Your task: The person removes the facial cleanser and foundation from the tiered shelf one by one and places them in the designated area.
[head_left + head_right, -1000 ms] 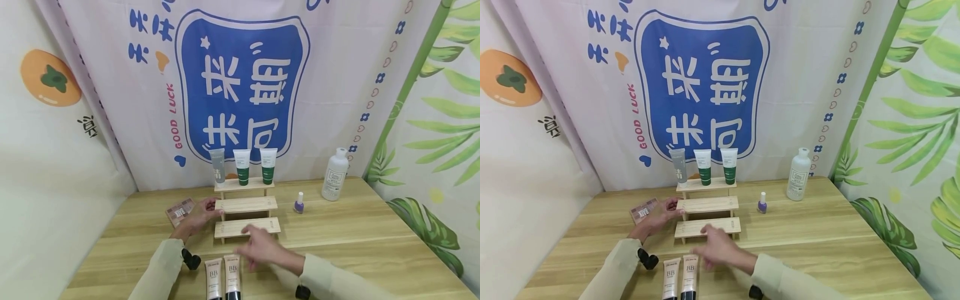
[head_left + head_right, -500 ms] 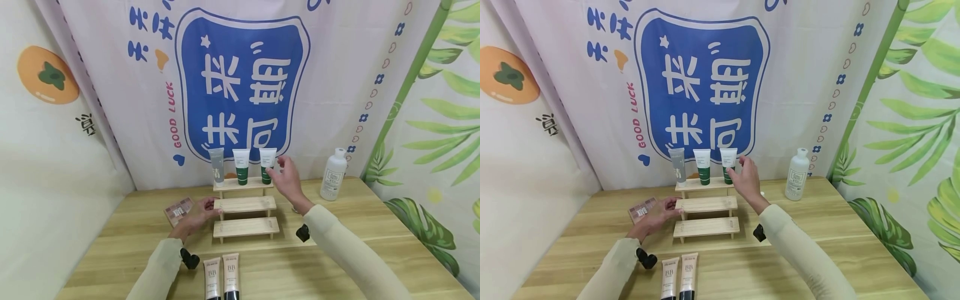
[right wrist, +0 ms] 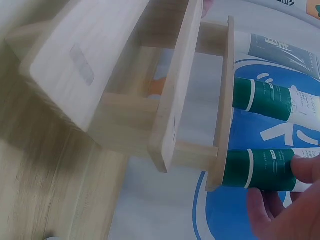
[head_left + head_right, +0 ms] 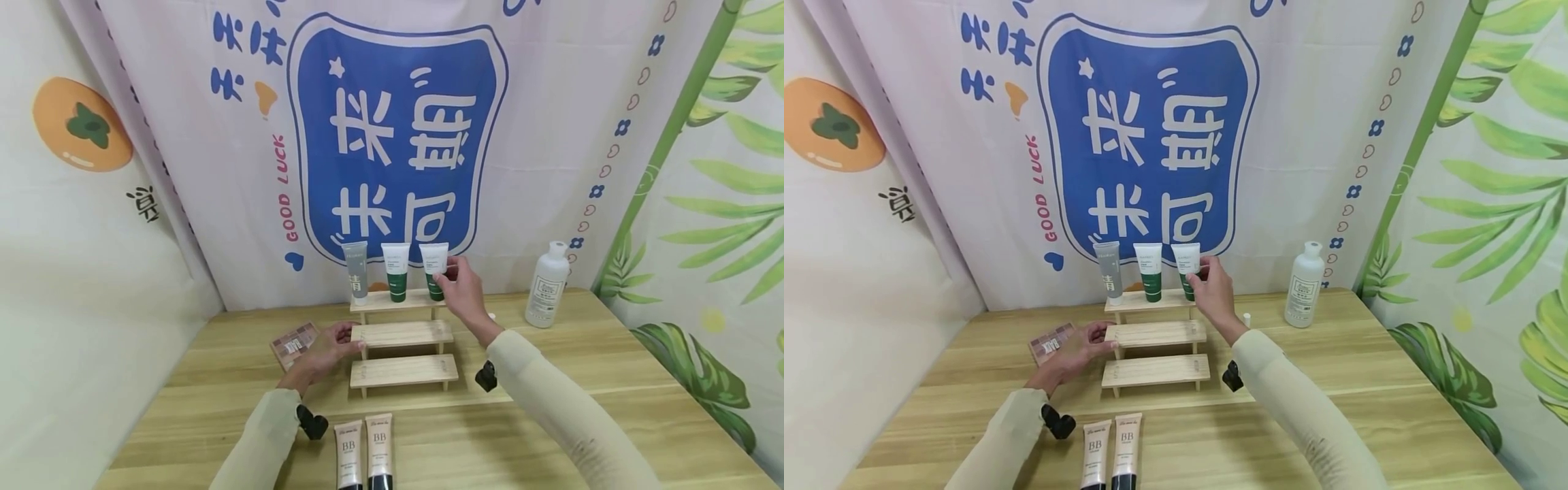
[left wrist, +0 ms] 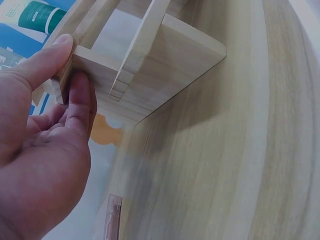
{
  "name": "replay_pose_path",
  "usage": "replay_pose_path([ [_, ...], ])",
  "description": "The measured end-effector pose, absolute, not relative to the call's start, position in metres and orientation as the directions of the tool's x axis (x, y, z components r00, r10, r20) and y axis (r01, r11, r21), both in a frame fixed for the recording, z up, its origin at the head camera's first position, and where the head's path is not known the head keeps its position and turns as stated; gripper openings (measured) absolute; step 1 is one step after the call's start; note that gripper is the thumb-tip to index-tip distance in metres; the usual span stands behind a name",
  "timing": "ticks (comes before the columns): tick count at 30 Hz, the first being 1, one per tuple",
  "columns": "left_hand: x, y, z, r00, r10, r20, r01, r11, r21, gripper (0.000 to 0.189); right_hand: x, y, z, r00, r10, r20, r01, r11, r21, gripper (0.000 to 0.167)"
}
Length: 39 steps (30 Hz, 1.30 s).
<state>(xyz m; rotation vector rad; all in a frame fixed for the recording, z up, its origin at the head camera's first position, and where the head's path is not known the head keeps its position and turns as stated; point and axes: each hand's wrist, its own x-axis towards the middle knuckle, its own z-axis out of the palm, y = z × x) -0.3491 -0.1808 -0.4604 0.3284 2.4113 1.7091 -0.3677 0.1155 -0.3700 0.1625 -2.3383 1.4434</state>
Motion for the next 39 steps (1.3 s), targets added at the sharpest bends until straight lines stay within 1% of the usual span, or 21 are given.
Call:
replay_pose_path([
  [6, -0.348, -0.181, -0.457, -0.963, 0.268, -0.009, 0.080, 0.319, 0.944, 0.070, -0.357, 0.119, -0.369, -0.906, 0.140, 0.400, -0.304, 0.443, -0.844, 0.033],
  [8, -0.348, -0.181, -0.458, -0.961, 0.275, -0.010, 0.082, 0.320, 0.944, 0.070, -0.344, 0.121, -0.370, -0.906, 0.142, 0.398, -0.311, 0.414, -0.856, 0.033],
  [11, -0.348, -0.182, -0.460, -0.962, 0.274, -0.012, 0.081, 0.322, 0.943, 0.069, -0.316, 0.122, -0.374, -0.932, 0.097, 0.348, -0.296, 0.347, -0.890, 0.034],
  [14, -0.348, -0.183, -0.461, -0.963, 0.268, -0.015, 0.074, 0.319, 0.945, 0.067, -0.283, 0.120, -0.386, -0.963, 0.004, 0.268, -0.255, 0.302, -0.919, 0.033],
  [17, -0.346, -0.184, -0.463, -0.963, 0.268, -0.009, 0.077, 0.310, 0.947, 0.065, -0.250, 0.118, -0.403, -0.976, -0.133, 0.175, -0.207, 0.290, -0.934, 0.036],
  [19, -0.345, -0.184, -0.465, -0.964, 0.265, -0.008, 0.078, 0.311, 0.947, 0.065, -0.232, 0.116, -0.415, -0.966, -0.234, 0.108, -0.175, 0.289, -0.941, 0.040],
  [21, -0.344, -0.185, -0.467, -0.964, 0.265, -0.005, 0.083, 0.320, 0.944, 0.065, -0.217, 0.114, -0.424, -0.942, -0.330, 0.062, -0.166, 0.299, -0.940, 0.049],
  [23, -0.345, -0.184, -0.467, -0.966, 0.257, -0.012, 0.076, 0.328, 0.942, 0.065, -0.207, 0.112, -0.432, -0.918, -0.395, 0.018, -0.156, 0.319, -0.935, 0.057],
  [26, -0.347, -0.184, -0.465, -0.967, 0.254, -0.013, 0.077, 0.340, 0.937, 0.067, -0.198, 0.109, -0.442, -0.891, -0.454, -0.016, -0.155, 0.337, -0.929, 0.068],
  [29, -0.349, -0.183, -0.461, -0.966, 0.259, -0.008, 0.085, 0.344, 0.935, 0.070, -0.193, 0.106, -0.454, -0.883, -0.467, -0.045, -0.148, 0.369, -0.918, 0.076],
  [34, -0.352, -0.183, -0.462, -0.960, 0.279, -0.016, 0.082, 0.335, 0.939, 0.070, -0.190, 0.103, -0.468, -0.876, -0.472, -0.099, -0.108, 0.393, -0.913, 0.079],
  [39, -0.352, -0.182, -0.463, -0.963, 0.269, -0.021, 0.072, 0.330, 0.941, 0.068, -0.193, 0.103, -0.468, -0.865, -0.488, -0.118, -0.104, 0.403, -0.909, 0.080],
])
